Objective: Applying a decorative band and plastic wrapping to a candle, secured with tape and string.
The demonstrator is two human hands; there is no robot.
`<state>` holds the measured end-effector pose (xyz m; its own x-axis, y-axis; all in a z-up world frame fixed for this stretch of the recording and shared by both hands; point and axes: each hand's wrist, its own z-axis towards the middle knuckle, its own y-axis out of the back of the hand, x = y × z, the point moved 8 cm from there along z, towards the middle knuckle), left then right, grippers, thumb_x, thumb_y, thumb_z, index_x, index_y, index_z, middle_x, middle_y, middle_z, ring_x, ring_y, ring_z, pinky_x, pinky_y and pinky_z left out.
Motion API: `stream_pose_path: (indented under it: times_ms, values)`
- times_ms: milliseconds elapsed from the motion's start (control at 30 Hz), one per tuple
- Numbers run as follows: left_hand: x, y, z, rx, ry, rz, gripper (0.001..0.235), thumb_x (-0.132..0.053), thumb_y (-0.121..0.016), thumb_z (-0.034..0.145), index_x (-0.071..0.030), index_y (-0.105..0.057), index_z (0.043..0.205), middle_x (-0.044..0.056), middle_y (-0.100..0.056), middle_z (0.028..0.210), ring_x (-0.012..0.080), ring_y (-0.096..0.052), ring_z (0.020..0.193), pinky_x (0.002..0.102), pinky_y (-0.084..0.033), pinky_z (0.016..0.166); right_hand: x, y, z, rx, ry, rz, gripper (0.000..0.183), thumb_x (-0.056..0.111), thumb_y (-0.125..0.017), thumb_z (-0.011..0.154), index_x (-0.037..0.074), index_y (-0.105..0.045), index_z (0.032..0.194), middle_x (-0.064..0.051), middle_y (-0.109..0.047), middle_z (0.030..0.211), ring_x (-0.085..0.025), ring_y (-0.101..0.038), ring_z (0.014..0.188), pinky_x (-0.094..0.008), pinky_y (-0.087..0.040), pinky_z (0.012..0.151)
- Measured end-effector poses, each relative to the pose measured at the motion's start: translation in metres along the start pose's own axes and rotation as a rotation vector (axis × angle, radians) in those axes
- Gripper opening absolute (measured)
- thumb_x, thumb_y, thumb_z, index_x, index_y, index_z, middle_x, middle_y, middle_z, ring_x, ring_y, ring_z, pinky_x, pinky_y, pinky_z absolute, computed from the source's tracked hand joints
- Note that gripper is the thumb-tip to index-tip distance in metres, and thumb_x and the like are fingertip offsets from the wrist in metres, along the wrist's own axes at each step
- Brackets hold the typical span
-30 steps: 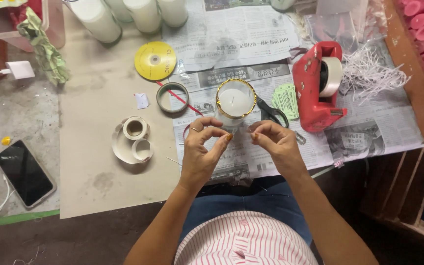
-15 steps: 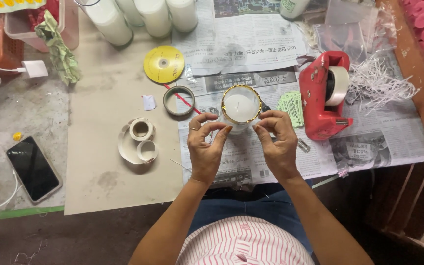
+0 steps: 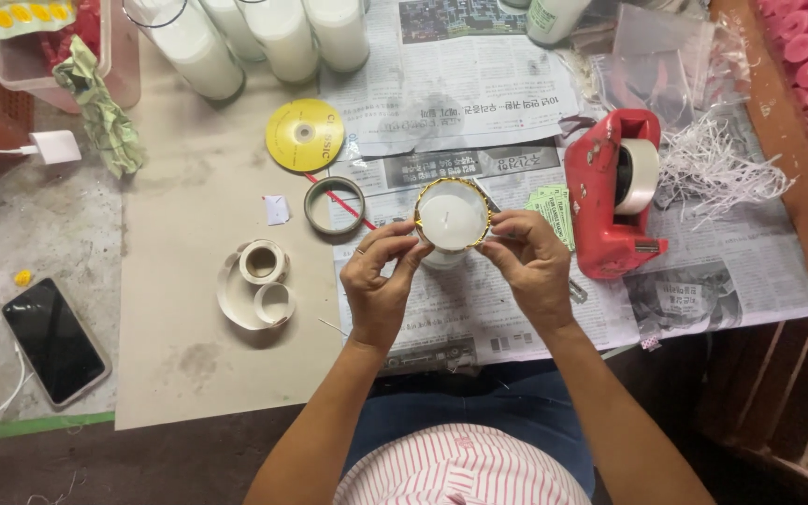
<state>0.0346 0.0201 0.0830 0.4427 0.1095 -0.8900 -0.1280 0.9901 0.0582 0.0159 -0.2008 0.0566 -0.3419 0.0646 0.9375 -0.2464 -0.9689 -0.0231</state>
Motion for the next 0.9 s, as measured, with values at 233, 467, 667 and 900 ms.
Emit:
stream_pose_path:
  times_ms: [233,467,667,900]
  values:
    - [-0.003,0.005,0.003,0.008,-0.064,0.061,0.012,0.004,-0.081,0.084,-0.002,-0.076,0.093,0.011,-0.075,0.097,0.0228,-0.077,0.087,0.028,-0.063,0.071,0.016,0.007,-0.002,-0.009,0.092,-0.121,0.009,-0.012,-0.076,0.088,-0.007,-0.072,0.095,-0.02,-0.07,0.097,-0.025,-0.074,0.093,-0.033,-0.062,0.08]
    - [-0.047,-0.022,-0.013,0.145,-0.582,0.404,0.016,-0.009,-0.077,0.09,-0.015,-0.079,0.104,0.004,-0.076,0.102,0.0228,-0.069,0.087,0.031,-0.058,0.075,0.081,-0.029,-0.012,0.095,0.559,-0.5,0.016,-0.004,-0.081,0.083,0.004,-0.08,0.097,-0.011,-0.077,0.095,-0.025,-0.075,0.083,-0.034,-0.062,0.074]
    - [-0.027,-0.044,-0.007,0.272,-0.672,0.759,0.004,-0.02,-0.071,0.094,-0.023,-0.071,0.09,-0.006,-0.063,0.084,0.0179,-0.057,0.088,0.03,-0.047,0.066,0.081,-0.044,0.008,0.333,0.544,-0.79,0.009,0.007,-0.074,0.092,0.012,-0.075,0.099,-0.001,-0.069,0.083,-0.021,-0.068,0.074,-0.034,-0.058,0.065]
    - [-0.049,-0.04,0.003,0.304,-0.662,0.744,0.008,-0.025,-0.07,0.094,-0.022,-0.07,0.101,-0.003,-0.068,0.108,0.0226,-0.06,0.095,0.034,-0.047,0.071,0.094,-0.044,0.014,0.398,0.548,-0.906,0.019,0.006,-0.073,0.088,0.015,-0.072,0.104,-0.006,-0.068,0.111,-0.025,-0.067,0.079,-0.04,-0.059,0.065]
